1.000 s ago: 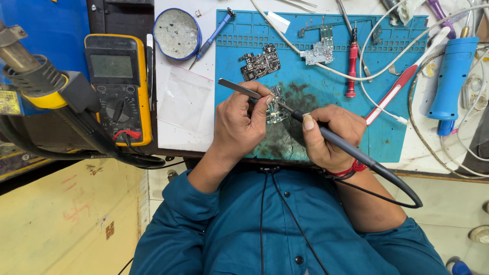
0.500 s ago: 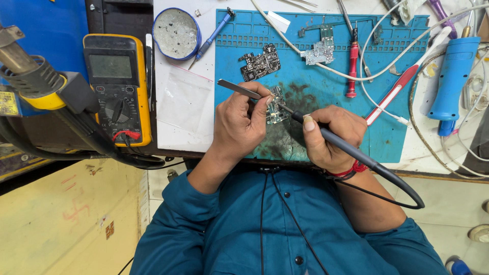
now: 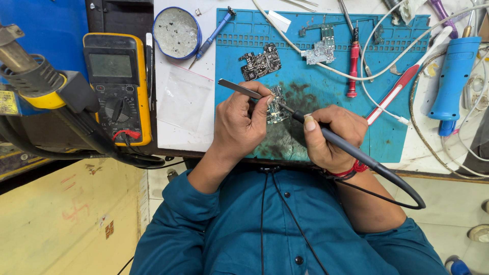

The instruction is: The person holds a small circuit board with tweezers in one hand and a soldering iron in the other, soldering components on the board over a work mat. They reposition the board and continue soldering joints throughout the episode.

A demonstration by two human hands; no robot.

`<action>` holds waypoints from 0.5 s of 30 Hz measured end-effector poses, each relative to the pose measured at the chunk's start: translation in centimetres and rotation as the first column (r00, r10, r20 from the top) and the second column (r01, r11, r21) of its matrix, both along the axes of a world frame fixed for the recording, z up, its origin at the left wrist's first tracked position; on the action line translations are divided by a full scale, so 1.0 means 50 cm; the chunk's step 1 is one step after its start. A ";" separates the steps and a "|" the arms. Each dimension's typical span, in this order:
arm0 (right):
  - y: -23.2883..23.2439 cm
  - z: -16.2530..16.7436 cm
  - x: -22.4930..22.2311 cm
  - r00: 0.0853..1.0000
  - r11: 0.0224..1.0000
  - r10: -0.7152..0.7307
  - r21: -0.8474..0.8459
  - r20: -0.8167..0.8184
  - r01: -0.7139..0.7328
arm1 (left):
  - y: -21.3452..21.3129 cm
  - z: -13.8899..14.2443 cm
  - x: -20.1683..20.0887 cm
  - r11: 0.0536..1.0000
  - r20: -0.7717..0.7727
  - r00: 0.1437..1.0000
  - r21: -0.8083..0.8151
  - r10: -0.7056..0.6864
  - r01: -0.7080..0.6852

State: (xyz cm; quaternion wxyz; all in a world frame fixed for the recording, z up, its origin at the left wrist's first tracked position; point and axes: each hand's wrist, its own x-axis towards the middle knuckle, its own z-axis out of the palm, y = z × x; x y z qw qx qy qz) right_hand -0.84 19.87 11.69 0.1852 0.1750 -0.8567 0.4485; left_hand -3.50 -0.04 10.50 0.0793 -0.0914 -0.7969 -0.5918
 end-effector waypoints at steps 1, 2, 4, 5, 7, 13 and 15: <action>0.000 0.000 0.000 1.000 1.000 0.001 0.001 0.003 -0.001 | 0.000 0.000 0.000 1.000 0.008 1.000 0.003 0.000 0.000; 0.000 0.000 0.001 1.000 1.000 0.001 0.002 0.006 -0.001 | 0.000 0.000 0.000 1.000 0.016 1.000 0.007 0.000 0.000; 0.001 0.000 0.001 1.000 1.000 0.003 0.000 0.010 -0.003 | 0.000 0.001 0.000 1.000 0.004 1.000 0.009 0.002 -0.002; 0.001 -0.001 0.000 1.000 1.000 0.004 -0.003 0.010 -0.004 | 0.000 0.001 0.000 1.000 -0.002 1.000 0.010 0.003 -0.003; 0.001 -0.002 0.000 1.000 1.000 0.004 -0.008 0.009 -0.004 | -0.001 0.002 0.001 1.000 0.032 0.999 0.023 0.006 -0.007; 0.000 -0.002 0.000 1.000 1.000 0.007 -0.006 0.006 -0.007 | 0.000 0.001 0.001 1.000 0.007 1.000 0.021 0.009 -0.009; 0.000 -0.002 0.000 1.000 1.000 0.014 -0.016 -0.001 -0.014 | 0.000 0.001 0.001 1.000 0.011 1.000 0.020 0.011 -0.011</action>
